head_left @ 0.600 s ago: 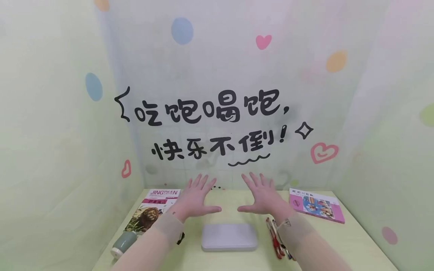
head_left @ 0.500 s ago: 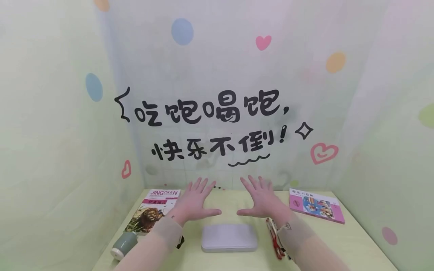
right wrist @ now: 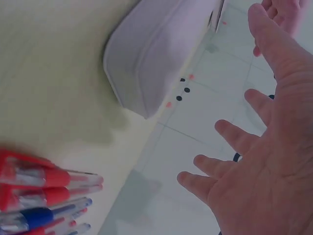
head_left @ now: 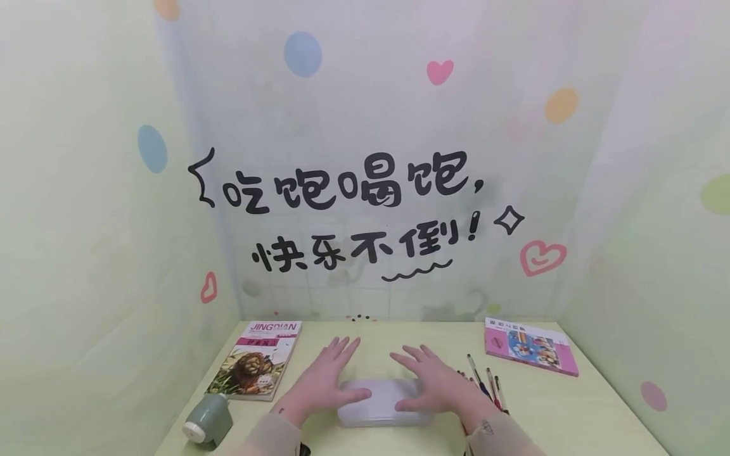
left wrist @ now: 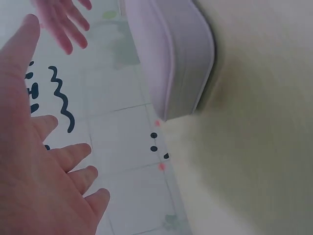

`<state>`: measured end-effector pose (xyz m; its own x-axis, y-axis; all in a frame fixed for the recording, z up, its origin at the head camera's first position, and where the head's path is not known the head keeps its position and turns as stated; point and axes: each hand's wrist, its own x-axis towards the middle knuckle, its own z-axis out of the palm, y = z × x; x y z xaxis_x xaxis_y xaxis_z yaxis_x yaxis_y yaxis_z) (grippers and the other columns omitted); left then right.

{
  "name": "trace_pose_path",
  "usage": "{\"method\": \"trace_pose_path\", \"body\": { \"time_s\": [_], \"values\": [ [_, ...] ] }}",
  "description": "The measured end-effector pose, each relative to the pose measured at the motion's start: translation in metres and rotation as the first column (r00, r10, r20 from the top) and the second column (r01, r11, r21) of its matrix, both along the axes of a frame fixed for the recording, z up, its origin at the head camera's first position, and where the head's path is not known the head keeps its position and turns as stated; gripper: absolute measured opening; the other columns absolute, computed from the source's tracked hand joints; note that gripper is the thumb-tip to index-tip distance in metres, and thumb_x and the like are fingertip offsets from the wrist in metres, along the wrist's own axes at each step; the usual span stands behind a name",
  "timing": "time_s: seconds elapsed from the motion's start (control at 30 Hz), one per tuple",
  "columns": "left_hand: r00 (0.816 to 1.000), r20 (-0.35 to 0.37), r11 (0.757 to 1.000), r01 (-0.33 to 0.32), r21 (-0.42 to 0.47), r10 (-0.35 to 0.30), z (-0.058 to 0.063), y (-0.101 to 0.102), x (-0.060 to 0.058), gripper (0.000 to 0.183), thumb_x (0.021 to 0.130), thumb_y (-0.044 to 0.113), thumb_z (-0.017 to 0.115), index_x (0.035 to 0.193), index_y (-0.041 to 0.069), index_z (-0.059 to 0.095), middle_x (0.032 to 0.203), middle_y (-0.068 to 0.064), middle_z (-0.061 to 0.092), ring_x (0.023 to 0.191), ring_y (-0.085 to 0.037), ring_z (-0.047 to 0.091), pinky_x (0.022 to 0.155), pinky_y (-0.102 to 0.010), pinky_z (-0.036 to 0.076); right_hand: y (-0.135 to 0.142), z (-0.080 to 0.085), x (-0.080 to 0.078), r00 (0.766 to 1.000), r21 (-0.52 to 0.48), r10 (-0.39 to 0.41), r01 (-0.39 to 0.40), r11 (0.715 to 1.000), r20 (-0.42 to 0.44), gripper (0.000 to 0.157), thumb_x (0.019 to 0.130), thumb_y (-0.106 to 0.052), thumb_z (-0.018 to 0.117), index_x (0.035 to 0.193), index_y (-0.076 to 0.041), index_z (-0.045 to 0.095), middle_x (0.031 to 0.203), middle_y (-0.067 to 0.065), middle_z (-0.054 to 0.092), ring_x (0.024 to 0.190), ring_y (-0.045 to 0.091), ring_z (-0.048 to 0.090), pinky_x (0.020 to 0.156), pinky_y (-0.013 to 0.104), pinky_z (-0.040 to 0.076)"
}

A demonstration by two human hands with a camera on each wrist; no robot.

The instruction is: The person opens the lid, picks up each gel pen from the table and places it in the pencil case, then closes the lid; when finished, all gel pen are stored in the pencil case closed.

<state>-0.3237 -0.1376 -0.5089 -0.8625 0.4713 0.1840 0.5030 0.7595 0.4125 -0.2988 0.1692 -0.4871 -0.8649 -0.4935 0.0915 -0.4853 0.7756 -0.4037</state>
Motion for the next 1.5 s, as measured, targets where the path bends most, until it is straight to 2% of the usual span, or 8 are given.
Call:
{"method": "trace_pose_path", "body": {
  "time_s": [0.3, 0.43, 0.57, 0.77, 0.97, 1.07, 1.2, 1.5],
  "values": [
    [0.996, 0.094, 0.995, -0.008, 0.104, -0.002, -0.035, -0.003, 0.016, 0.112, 0.088, 0.074, 0.078, 0.176, 0.025, 0.028, 0.181, -0.015, 0.033, 0.167, -0.051, 0.03, 0.129, -0.08, 0.033, 0.003, -0.038, 0.011, 1.0, -0.096, 0.017, -0.016, 0.995, 0.003, 0.098, 0.081, -0.056, 0.093, 0.165, -0.026, 0.052, 0.171, 0.027, 0.045, 0.152, 0.061, 0.045, 0.115, 0.087, 0.043],
    [0.989, 0.144, 0.988, -0.029, 0.153, 0.007, -0.045, -0.006, 0.019, 0.112, 0.088, 0.072, 0.08, 0.176, 0.022, 0.03, 0.18, -0.016, 0.036, 0.166, -0.05, 0.032, 0.129, -0.079, 0.032, 0.008, -0.05, 0.012, 0.998, -0.125, -0.005, 0.012, 0.992, 0.056, 0.09, 0.083, -0.051, 0.093, 0.161, -0.023, 0.057, 0.17, 0.027, 0.047, 0.15, 0.057, 0.05, 0.116, 0.083, 0.046],
    [0.982, 0.19, 0.978, -0.063, 0.2, 0.025, -0.052, -0.009, 0.021, 0.113, 0.086, 0.07, 0.083, 0.175, 0.019, 0.033, 0.178, -0.018, 0.039, 0.164, -0.052, 0.035, 0.128, -0.08, 0.034, 0.013, -0.06, 0.012, 0.995, -0.13, -0.036, 0.048, 0.99, 0.095, 0.081, 0.086, -0.051, 0.09, 0.158, -0.027, 0.061, 0.172, 0.02, 0.048, 0.15, 0.054, 0.053, 0.117, 0.08, 0.047],
    [0.978, 0.203, 0.967, -0.089, 0.24, 0.04, -0.065, -0.018, 0.02, 0.119, 0.08, 0.068, 0.09, 0.173, 0.017, 0.036, 0.175, -0.022, 0.042, 0.161, -0.054, 0.039, 0.127, -0.079, 0.035, 0.015, -0.066, 0.01, 0.991, -0.166, -0.044, 0.064, 0.984, 0.123, 0.07, 0.089, -0.05, 0.088, 0.153, -0.033, 0.065, 0.174, 0.013, 0.047, 0.152, 0.05, 0.053, 0.12, 0.074, 0.048],
    [0.97, 0.238, 0.968, -0.1, 0.229, 0.044, -0.079, -0.027, 0.019, 0.117, 0.079, 0.071, 0.089, 0.171, 0.018, 0.041, 0.171, -0.014, 0.051, 0.157, -0.046, 0.048, 0.127, -0.07, 0.043, 0.011, -0.067, 0.011, 0.986, -0.182, -0.048, 0.077, 0.98, 0.157, 0.067, 0.089, -0.048, 0.088, 0.152, -0.035, 0.066, 0.172, 0.01, 0.05, 0.149, 0.046, 0.056, 0.117, 0.072, 0.053],
    [0.973, 0.229, 0.972, -0.087, 0.22, 0.035, -0.082, -0.029, 0.017, 0.114, 0.079, 0.069, 0.089, 0.17, 0.016, 0.043, 0.169, -0.012, 0.053, 0.156, -0.043, 0.052, 0.127, -0.066, 0.046, 0.009, -0.066, 0.011, 0.981, -0.177, -0.063, 0.096, 0.979, 0.185, 0.066, 0.09, -0.048, 0.088, 0.151, -0.037, 0.066, 0.171, 0.008, 0.05, 0.149, 0.044, 0.057, 0.117, 0.071, 0.053],
    [0.975, 0.22, 0.973, -0.082, 0.217, 0.033, -0.083, -0.029, 0.016, 0.111, 0.079, 0.065, 0.092, 0.166, 0.013, 0.048, 0.167, -0.015, 0.056, 0.153, -0.046, 0.053, 0.126, -0.067, 0.047, 0.009, -0.065, 0.01, 0.977, -0.179, -0.072, 0.108, 0.978, 0.198, 0.066, 0.09, -0.048, 0.088, 0.151, -0.036, 0.066, 0.171, 0.008, 0.051, 0.15, 0.044, 0.057, 0.117, 0.072, 0.052],
    [0.979, 0.203, 0.974, -0.073, 0.212, 0.029, -0.08, -0.024, 0.012, 0.107, 0.078, 0.059, 0.095, 0.163, 0.011, 0.052, 0.164, -0.016, 0.059, 0.151, -0.048, 0.055, 0.125, -0.07, 0.045, 0.012, -0.064, 0.01, 0.984, -0.15, -0.079, 0.104, 0.983, 0.162, 0.068, 0.091, -0.051, 0.085, 0.153, -0.034, 0.065, 0.169, 0.01, 0.053, 0.145, 0.042, 0.061, 0.115, 0.072, 0.054]
  ]
}}
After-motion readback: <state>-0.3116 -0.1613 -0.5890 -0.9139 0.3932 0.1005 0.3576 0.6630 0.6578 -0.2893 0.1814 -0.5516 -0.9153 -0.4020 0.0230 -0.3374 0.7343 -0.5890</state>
